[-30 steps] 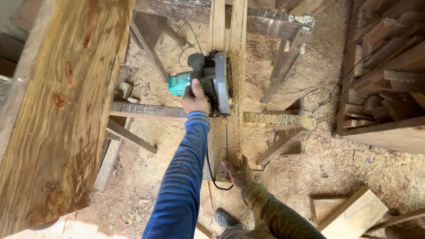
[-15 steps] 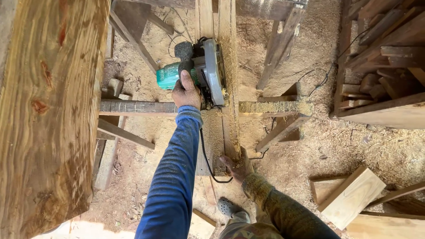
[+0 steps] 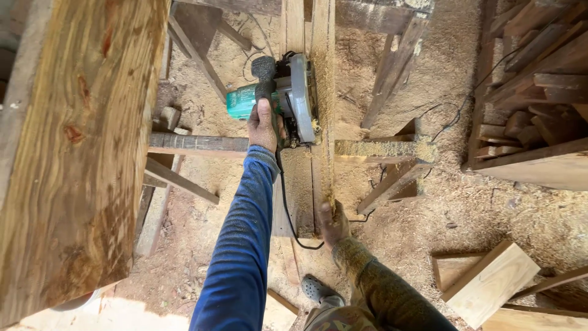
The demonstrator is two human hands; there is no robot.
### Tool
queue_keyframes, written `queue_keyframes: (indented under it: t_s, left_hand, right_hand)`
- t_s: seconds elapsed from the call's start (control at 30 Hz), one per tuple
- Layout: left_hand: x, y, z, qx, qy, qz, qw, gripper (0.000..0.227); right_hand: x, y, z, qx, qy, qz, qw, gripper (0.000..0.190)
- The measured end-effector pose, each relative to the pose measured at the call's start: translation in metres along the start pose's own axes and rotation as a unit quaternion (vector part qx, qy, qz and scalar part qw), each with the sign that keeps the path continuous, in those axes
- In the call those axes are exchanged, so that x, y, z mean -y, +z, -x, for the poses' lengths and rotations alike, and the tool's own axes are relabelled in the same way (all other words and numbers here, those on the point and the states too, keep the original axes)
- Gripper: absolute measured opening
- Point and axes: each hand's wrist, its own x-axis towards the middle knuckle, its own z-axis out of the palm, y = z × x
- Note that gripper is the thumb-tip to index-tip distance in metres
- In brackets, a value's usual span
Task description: Cutting a wooden plank using a circular saw on a workbench in a workshop.
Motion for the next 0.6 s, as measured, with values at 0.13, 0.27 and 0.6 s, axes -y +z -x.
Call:
queue_keyframes:
  t_s: [0.13,0.27,0.6]
  left_hand:
    - [0.003,-0.009,0.016,0.006,0.015,-0.02,1.0,0.043]
    - [0.013,-0.03,0.057,-0.014,0.003,-0.067,0.998,0.043]
    - [0.011,-0.063,0.124,-0.026,0.0,-0.081,0.996,0.043]
  right_hand:
    - [-0.028,0.006,-0.021,-0.06,0.072,-0.046,0.995,0.076]
    - [-0.02,0.001,-0.01,-0.086,0.118,-0.07,0.987,0.072]
    - [0.001,-0.004,-0.002,-0.04,0.085,-0.044,0.995,0.087]
